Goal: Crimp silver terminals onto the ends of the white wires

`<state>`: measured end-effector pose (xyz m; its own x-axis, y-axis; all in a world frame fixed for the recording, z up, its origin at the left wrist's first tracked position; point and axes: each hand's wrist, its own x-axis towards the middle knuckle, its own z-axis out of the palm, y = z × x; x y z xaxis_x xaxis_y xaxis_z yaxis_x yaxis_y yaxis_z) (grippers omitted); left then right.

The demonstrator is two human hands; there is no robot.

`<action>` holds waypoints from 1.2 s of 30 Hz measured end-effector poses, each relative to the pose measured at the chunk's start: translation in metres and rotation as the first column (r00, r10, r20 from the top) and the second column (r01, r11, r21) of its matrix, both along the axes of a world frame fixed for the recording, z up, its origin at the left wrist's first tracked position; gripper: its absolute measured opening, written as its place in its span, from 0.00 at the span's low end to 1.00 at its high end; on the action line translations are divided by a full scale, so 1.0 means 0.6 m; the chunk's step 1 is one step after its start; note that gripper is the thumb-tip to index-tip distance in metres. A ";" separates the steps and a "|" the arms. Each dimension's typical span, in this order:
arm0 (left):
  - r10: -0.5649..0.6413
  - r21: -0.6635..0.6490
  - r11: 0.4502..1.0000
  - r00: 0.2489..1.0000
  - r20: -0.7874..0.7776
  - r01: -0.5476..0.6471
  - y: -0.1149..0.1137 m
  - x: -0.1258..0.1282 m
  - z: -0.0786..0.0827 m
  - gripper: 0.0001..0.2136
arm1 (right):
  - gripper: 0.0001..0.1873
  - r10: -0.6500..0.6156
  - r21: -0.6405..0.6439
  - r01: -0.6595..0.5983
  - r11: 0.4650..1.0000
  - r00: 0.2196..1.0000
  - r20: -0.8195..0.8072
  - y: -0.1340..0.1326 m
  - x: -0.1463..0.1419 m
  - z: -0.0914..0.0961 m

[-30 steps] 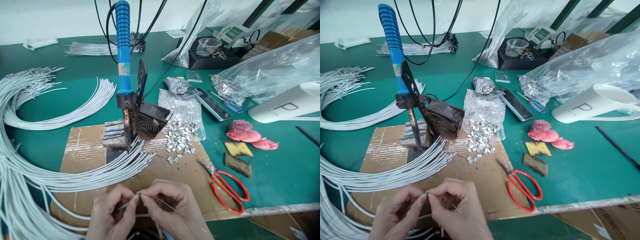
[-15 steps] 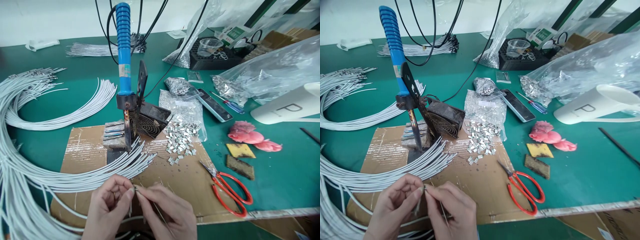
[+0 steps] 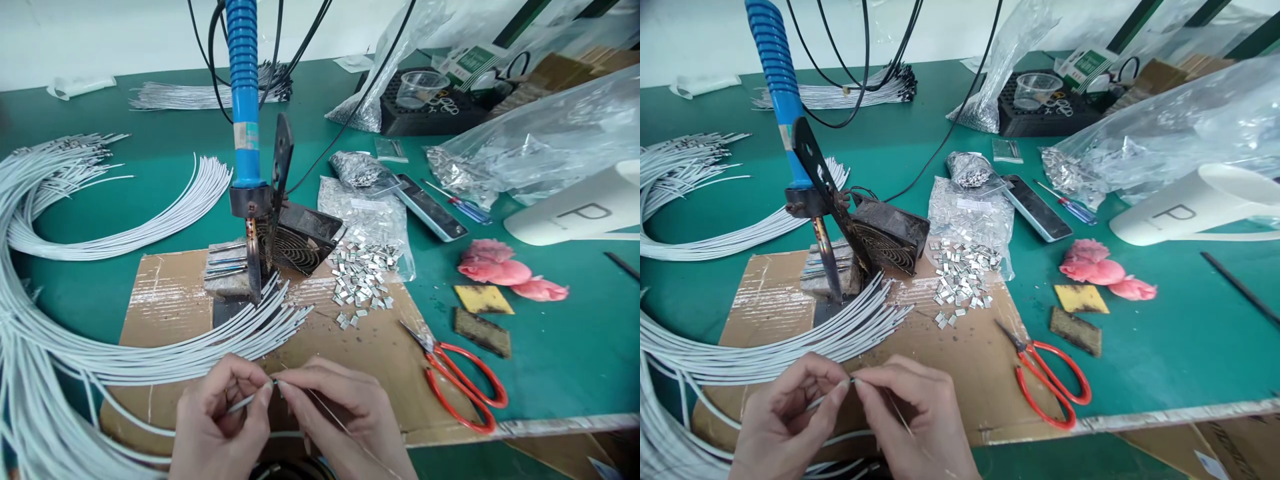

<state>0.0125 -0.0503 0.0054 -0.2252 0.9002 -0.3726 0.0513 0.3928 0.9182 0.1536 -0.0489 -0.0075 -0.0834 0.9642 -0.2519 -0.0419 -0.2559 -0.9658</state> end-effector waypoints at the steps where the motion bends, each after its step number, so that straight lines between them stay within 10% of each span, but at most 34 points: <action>1: -0.009 -0.005 1.000 1.000 -0.002 0.009 0.000 -0.001 0.000 0.05 | 0.08 -0.003 0.026 0.003 1.000 1.000 0.022 0.001 0.001 0.000; 12: -0.054 -0.020 0.998 0.989 0.136 0.057 0.008 -0.021 -0.013 0.07 | 0.12 -0.295 -0.280 0.245 0.928 0.943 -0.153 0.002 -0.005 -0.012; 22: -0.054 0.008 0.999 0.980 0.194 0.054 0.014 -0.020 -0.009 0.07 | 0.06 -0.168 0.026 0.171 0.985 0.980 -0.111 0.006 -0.012 -0.017; 36: -0.021 0.017 1.000 0.986 0.168 0.019 0.018 -0.015 -0.006 0.08 | 0.08 -0.144 0.058 0.149 0.987 0.985 -0.091 0.004 -0.013 -0.021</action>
